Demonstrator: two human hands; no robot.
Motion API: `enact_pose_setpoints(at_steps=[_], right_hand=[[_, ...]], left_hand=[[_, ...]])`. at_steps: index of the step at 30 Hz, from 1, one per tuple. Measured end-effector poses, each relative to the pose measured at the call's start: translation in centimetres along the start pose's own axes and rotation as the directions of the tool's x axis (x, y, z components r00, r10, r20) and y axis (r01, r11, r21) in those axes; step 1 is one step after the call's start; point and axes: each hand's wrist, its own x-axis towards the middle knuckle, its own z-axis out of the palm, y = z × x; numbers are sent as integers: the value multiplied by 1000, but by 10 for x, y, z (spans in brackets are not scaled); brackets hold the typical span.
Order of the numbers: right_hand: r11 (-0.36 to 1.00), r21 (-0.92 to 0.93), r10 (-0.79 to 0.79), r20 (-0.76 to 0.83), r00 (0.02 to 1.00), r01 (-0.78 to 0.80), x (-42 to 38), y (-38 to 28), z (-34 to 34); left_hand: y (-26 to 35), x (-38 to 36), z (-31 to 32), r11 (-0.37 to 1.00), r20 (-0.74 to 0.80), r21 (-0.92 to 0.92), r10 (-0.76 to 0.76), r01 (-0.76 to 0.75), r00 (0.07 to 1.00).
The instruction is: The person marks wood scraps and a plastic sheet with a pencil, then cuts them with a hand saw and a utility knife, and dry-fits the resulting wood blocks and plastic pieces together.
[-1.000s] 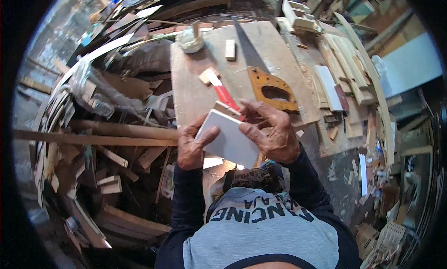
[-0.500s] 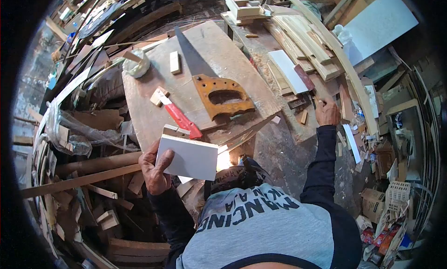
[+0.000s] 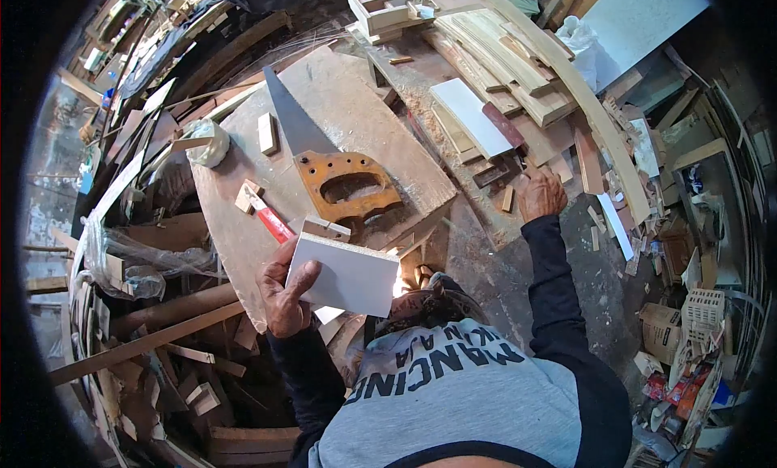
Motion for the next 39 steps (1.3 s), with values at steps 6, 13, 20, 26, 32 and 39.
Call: enact_pose_setpoints(at_steps=[6,13,20,26,32,39], right_hand=[[985,-61,171,275,946,-160,3,-8,-33],[986,-93,164,311,936,-142,1,-14,-35],[979,-38,200,395,897,-202,-16,-14,-52],[798,410,152,572,806,-442,-26,0,-123],[59,975,-93,220,971,-215,-18,-119,-184],[82,987,-437,-88,895,137,-7,-194,-169]], left_hand=[[5,1,18,1000,54,24,-19,17,998],[-4,5,27,998,117,52,-31,25,993],[1,2,39,995,134,82,-62,52,989],[4,-5,38,999,176,35,-43,38,983],[1,-11,41,996,170,84,-31,17,985],[6,-23,36,987,145,158,-43,19,989]])
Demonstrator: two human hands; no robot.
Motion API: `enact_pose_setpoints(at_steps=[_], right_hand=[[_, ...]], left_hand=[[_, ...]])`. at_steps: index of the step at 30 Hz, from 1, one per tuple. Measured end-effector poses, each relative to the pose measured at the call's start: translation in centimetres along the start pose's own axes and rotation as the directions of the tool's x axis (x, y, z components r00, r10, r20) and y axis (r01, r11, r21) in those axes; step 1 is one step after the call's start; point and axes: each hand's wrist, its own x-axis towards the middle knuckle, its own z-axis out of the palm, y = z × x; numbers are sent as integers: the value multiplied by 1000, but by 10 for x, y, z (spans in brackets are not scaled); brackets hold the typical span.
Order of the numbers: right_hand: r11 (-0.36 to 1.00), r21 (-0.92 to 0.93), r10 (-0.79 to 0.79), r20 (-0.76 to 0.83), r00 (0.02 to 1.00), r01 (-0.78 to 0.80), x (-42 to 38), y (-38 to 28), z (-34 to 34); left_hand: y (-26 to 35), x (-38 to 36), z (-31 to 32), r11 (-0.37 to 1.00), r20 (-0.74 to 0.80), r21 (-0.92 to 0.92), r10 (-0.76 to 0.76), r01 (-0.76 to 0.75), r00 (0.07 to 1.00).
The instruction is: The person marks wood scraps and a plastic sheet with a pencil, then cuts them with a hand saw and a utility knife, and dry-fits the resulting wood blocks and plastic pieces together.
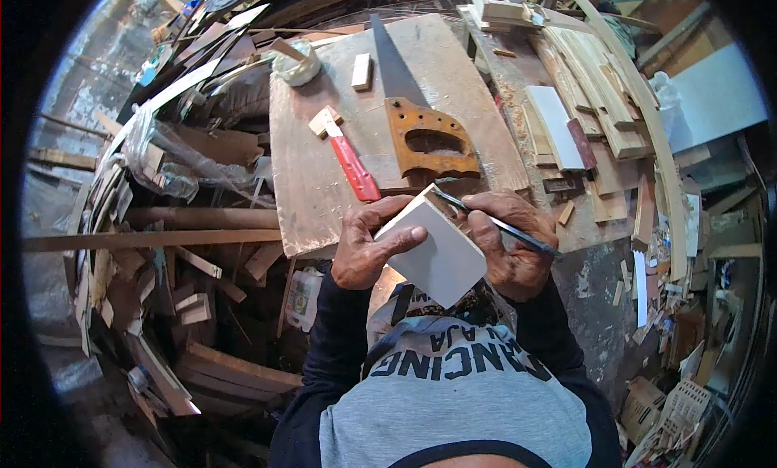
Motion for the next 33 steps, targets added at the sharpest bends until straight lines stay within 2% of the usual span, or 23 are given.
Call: enact_pose_setpoints(at_steps=[3,6,9,10,14,18,22,25,26,29,33], right_hand=[[999,43,-12,65,998,10,5,-1,10],[999,0,-54,134,989,55,7,-5,13],[999,-30,-32,196,980,38,-5,0,-5],[997,-71,22,255,967,-4,-6,3,-11],[999,30,-25,82,996,23,-5,-2,-1],[980,8,-200,135,970,201,17,-2,20],[983,31,-181,227,957,179,15,3,18],[988,-33,-132,287,949,148,19,1,6],[991,3,-133,215,967,136,20,-1,11],[973,37,-232,173,957,229,28,0,28],[989,3,-144,298,944,150,21,6,13]], left_hand=[[4,-7,-2,999,-41,-30,-45,44,998],[-5,-10,-9,1000,-65,-7,17,-18,998],[-8,-15,-16,996,-186,-91,-32,15,982],[-7,-17,-19,993,-207,-116,-15,-10,978],[-1,-18,-26,999,-196,-21,22,-26,980],[0,-17,-21,1000,-188,5,12,-11,982],[2,-18,-26,1000,-195,16,16,-13,981],[-2,-19,-29,999,-210,33,-7,14,978],[-1,-18,-29,999,-196,47,-5,14,981],[-1,-17,-29,999,-193,52,9,1,981],[-4,-17,-38,1000,-243,-1,23,-23,970]])
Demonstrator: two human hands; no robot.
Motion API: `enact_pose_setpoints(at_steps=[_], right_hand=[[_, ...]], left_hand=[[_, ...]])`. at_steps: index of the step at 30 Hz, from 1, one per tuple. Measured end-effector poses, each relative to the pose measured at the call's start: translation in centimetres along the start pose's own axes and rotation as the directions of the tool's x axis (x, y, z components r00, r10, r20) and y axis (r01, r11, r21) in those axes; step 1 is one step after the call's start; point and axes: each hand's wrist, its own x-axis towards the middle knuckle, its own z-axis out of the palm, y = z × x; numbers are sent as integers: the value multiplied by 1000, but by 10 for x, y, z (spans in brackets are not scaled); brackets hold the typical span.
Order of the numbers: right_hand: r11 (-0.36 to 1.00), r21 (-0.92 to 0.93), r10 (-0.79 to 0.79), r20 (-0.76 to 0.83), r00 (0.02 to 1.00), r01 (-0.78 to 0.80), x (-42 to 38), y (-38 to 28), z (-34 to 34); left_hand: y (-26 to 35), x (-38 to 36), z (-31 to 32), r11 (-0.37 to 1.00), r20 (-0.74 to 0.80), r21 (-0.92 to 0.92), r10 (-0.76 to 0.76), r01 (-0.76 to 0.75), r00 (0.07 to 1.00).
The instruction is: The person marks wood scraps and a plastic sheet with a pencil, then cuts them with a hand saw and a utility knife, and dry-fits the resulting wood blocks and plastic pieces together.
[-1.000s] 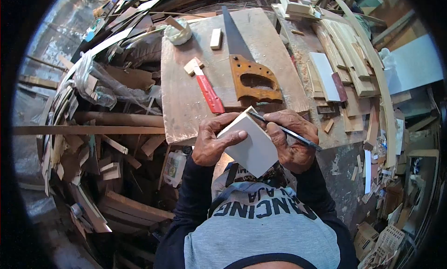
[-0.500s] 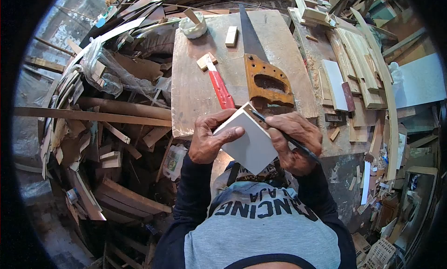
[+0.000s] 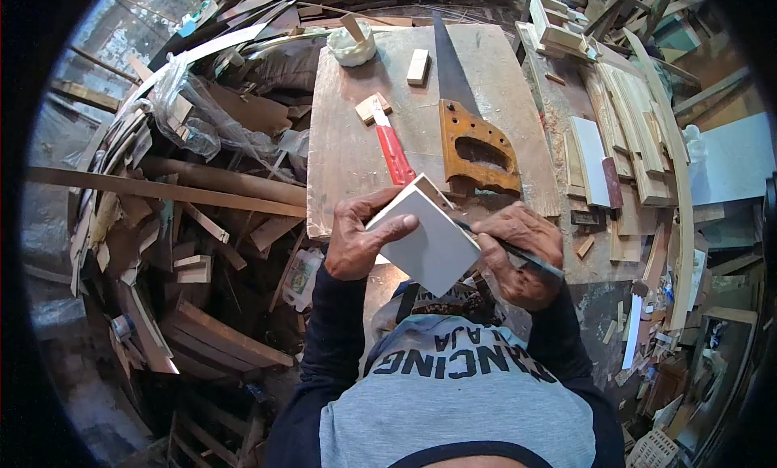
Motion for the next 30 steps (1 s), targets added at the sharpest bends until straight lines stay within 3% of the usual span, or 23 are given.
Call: enact_pose_setpoints(at_steps=[1,5,9,12,16,21,24,25,30], right_hand=[[999,-28,30,36,999,-29,-3,1,-5],[997,64,-33,-109,993,40,9,2,10],[997,70,25,0,1000,-25,4,6,3],[992,72,103,-58,993,-99,-2,7,-6],[998,29,-50,-61,997,52,21,1,11],[998,4,65,18,998,-65,0,8,-3],[998,37,50,-62,997,-48,7,5,3],[999,34,-32,-102,994,35,10,7,8],[995,97,33,-211,977,-13,5,11,13]], left_hand=[[-2,-1,-2,999,-20,-39,-6,5,1000],[2,0,1,1000,19,7,-5,5,1000],[-2,4,0,1000,11,29,2,-3,1000],[1,2,-1,1000,0,28,-11,11,1000],[2,6,5,997,63,65,29,-33,998],[1,4,0,1000,-8,-30,2,-2,1000],[0,5,0,1000,-12,-22,12,-12,1000],[-2,6,-1,999,-16,-32,9,-10,1000],[-2,7,-4,999,-28,-44,16,-17,999]])
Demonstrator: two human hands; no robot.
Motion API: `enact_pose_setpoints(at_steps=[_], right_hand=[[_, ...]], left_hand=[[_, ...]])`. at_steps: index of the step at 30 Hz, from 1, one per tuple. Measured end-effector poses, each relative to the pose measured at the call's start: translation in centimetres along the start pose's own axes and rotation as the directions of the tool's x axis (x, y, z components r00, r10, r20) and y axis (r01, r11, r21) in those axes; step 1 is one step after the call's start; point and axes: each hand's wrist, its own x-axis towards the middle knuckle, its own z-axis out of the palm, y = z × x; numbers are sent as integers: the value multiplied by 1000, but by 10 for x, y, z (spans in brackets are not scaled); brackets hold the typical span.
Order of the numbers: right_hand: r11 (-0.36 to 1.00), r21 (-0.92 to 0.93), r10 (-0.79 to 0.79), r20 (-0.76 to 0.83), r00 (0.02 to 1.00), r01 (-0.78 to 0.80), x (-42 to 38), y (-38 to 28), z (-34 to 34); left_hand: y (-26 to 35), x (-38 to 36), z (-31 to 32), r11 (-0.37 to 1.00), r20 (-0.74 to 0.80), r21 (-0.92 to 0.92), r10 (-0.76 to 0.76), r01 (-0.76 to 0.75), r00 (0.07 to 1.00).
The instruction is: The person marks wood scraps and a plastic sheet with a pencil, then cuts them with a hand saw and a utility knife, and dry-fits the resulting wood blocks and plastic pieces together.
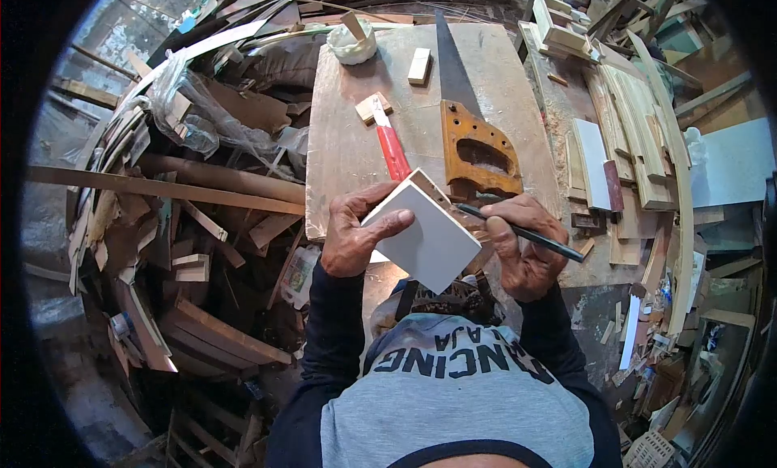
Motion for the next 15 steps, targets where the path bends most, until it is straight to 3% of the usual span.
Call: enact_pose_setpoints(at_steps=[1,11,15], right_hand=[[1000,19,16,-25,1000,-16,-1,-1,0],[991,-89,-75,267,961,102,45,12,16],[997,-40,-51,202,978,60,55,13,31]], left_hand=[[-1,1,-1,1000,11,3,4,-4,1000],[6,-3,8,991,162,130,-50,29,985],[7,-1,1,995,131,54,-95,88,987]])
